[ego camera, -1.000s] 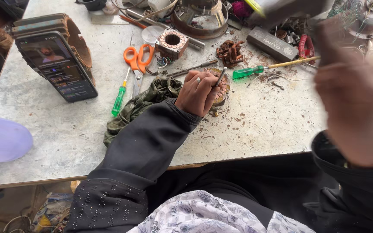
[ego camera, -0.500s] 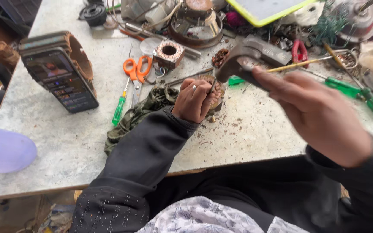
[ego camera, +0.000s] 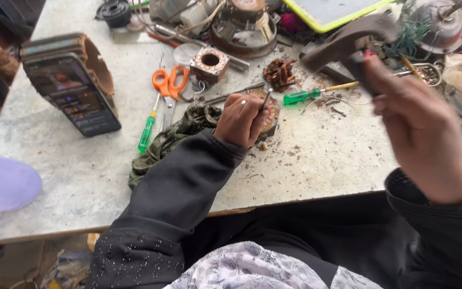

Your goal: The person uses a hammer and a metal punch to tap and adjust copper windings inside a stator core. They repeatedly position the punch into the slots and strike it with the hammer to seat the windings.

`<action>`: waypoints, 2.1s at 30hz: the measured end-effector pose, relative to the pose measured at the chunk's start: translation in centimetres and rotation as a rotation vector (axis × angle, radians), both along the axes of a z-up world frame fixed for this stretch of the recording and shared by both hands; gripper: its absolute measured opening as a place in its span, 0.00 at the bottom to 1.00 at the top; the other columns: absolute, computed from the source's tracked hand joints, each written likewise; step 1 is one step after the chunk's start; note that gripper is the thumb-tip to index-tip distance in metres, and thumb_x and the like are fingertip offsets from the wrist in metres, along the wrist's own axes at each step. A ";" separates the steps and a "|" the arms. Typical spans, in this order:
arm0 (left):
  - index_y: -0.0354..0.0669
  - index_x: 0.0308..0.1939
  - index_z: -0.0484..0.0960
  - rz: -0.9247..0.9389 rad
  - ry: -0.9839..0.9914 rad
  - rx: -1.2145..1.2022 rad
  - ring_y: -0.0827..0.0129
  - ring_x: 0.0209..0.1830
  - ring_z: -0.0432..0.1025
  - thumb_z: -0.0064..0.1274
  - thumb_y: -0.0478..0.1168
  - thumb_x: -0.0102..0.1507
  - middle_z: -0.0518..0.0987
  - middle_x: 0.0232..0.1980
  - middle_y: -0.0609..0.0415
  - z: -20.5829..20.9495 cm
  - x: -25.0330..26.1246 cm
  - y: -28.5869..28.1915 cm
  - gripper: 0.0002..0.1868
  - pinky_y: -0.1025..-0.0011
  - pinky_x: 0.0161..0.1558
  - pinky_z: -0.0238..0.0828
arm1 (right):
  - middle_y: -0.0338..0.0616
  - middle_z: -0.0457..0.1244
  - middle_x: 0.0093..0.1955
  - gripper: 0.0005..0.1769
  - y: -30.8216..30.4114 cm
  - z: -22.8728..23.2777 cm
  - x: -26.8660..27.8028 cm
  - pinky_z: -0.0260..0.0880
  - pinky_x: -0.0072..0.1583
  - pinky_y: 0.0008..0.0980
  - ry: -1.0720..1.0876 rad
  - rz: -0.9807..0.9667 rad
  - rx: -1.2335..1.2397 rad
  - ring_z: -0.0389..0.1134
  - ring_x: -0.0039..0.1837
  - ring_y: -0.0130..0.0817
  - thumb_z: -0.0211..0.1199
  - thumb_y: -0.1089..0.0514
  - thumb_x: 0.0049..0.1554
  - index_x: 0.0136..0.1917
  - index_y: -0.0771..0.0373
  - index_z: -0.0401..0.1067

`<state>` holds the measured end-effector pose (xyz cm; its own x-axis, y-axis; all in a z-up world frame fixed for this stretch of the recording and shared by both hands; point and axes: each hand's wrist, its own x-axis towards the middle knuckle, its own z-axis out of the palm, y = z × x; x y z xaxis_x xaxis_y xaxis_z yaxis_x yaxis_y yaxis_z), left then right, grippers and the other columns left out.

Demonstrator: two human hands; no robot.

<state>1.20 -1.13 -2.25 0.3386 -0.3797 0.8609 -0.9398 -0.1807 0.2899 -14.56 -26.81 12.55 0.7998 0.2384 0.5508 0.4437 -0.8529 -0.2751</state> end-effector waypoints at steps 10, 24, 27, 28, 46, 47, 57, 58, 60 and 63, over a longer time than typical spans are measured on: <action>0.39 0.62 0.78 -0.428 0.489 -0.214 0.73 0.45 0.77 0.55 0.34 0.71 0.82 0.51 0.52 0.9 0.5 -0.1 0.15 0.73 0.48 0.75 | 0.43 0.63 0.47 0.26 -2.9 -12.9 4.4 0.67 0.47 0.42 0.135 -0.318 -0.387 0.67 0.47 0.43 0.64 0.52 0.62 0.74 0.50 0.73; 0.35 0.55 0.84 -0.427 0.875 -0.181 0.77 0.46 0.80 0.60 0.31 0.68 0.86 0.48 0.53 2.9 -1.0 1.3 0.11 0.77 0.49 0.81 | 0.59 0.55 0.75 0.28 5.0 -9.6 12.4 0.60 0.72 0.53 0.127 0.504 -0.177 0.57 0.75 0.56 0.76 0.50 0.45 0.58 0.60 0.75; 0.34 0.52 0.86 -0.400 0.899 -0.180 0.77 0.43 0.80 0.61 0.31 0.67 0.87 0.44 0.52 3.8 -1.8 1.6 0.10 0.76 0.45 0.81 | 0.56 0.52 0.79 0.20 6.0 -10.2 12.9 0.67 0.71 0.45 0.259 0.569 0.132 0.59 0.77 0.52 0.77 0.54 0.47 0.51 0.56 0.75; 0.35 0.51 0.86 -0.389 0.840 -0.155 0.77 0.44 0.81 0.62 0.31 0.66 0.87 0.45 0.51 4.1 -2.1 1.6 0.10 0.76 0.46 0.81 | 0.55 0.53 0.78 0.22 6.0 -10.5 12.9 0.66 0.72 0.47 0.190 0.537 0.101 0.59 0.77 0.53 0.78 0.55 0.46 0.53 0.58 0.75; 0.40 0.51 0.84 -0.249 0.628 -0.056 0.67 0.45 0.84 0.64 0.34 0.67 0.86 0.47 0.51 5.2 -3.9 1.4 0.09 0.73 0.48 0.83 | 0.52 0.53 0.74 0.26 5.5 -12.0 10.0 0.60 0.73 0.50 0.063 0.351 -0.019 0.54 0.75 0.56 0.78 0.56 0.40 0.53 0.60 0.77; 0.39 0.51 0.84 -0.237 0.756 -0.104 0.67 0.46 0.84 0.64 0.34 0.66 0.86 0.47 0.51 5.2 -3.9 1.5 0.10 0.72 0.48 0.84 | 0.52 0.53 0.74 0.24 5.6 -12.0 10.1 0.60 0.72 0.51 0.053 0.343 -0.040 0.54 0.75 0.57 0.78 0.56 0.40 0.50 0.59 0.76; 0.41 0.54 0.83 -0.182 0.490 0.035 0.69 0.44 0.84 0.62 0.36 0.69 0.86 0.49 0.50 5.1 -4.3 1.6 0.10 0.75 0.48 0.81 | 0.54 0.54 0.74 0.24 6.1 -12.3 10.1 0.59 0.72 0.54 -0.040 0.399 0.008 0.52 0.76 0.60 0.78 0.55 0.40 0.50 0.61 0.76; 0.40 0.54 0.84 -0.164 0.530 0.025 0.69 0.43 0.83 0.62 0.36 0.69 0.86 0.48 0.50 5.1 -3.8 1.5 0.11 0.74 0.47 0.81 | 0.54 0.55 0.74 0.25 6.2 -12.4 10.2 0.58 0.73 0.54 -0.038 0.370 0.002 0.53 0.76 0.59 0.78 0.54 0.41 0.50 0.62 0.75; 0.41 0.55 0.84 -0.167 0.630 -0.039 0.70 0.41 0.83 0.61 0.37 0.68 0.86 0.46 0.50 4.9 -3.2 1.2 0.12 0.74 0.45 0.82 | 0.54 0.57 0.73 0.26 6.6 -12.6 10.2 0.58 0.74 0.54 -0.029 0.342 -0.007 0.54 0.76 0.57 0.79 0.53 0.42 0.51 0.64 0.74; 0.41 0.58 0.82 -0.226 0.650 -0.152 0.71 0.41 0.83 0.59 0.37 0.70 0.85 0.48 0.51 4.2 -2.6 0.6 0.13 0.75 0.46 0.83 | 0.55 0.58 0.71 0.25 6.6 -12.5 10.2 0.58 0.74 0.52 0.018 0.308 -0.009 0.56 0.74 0.55 0.79 0.53 0.45 0.52 0.65 0.74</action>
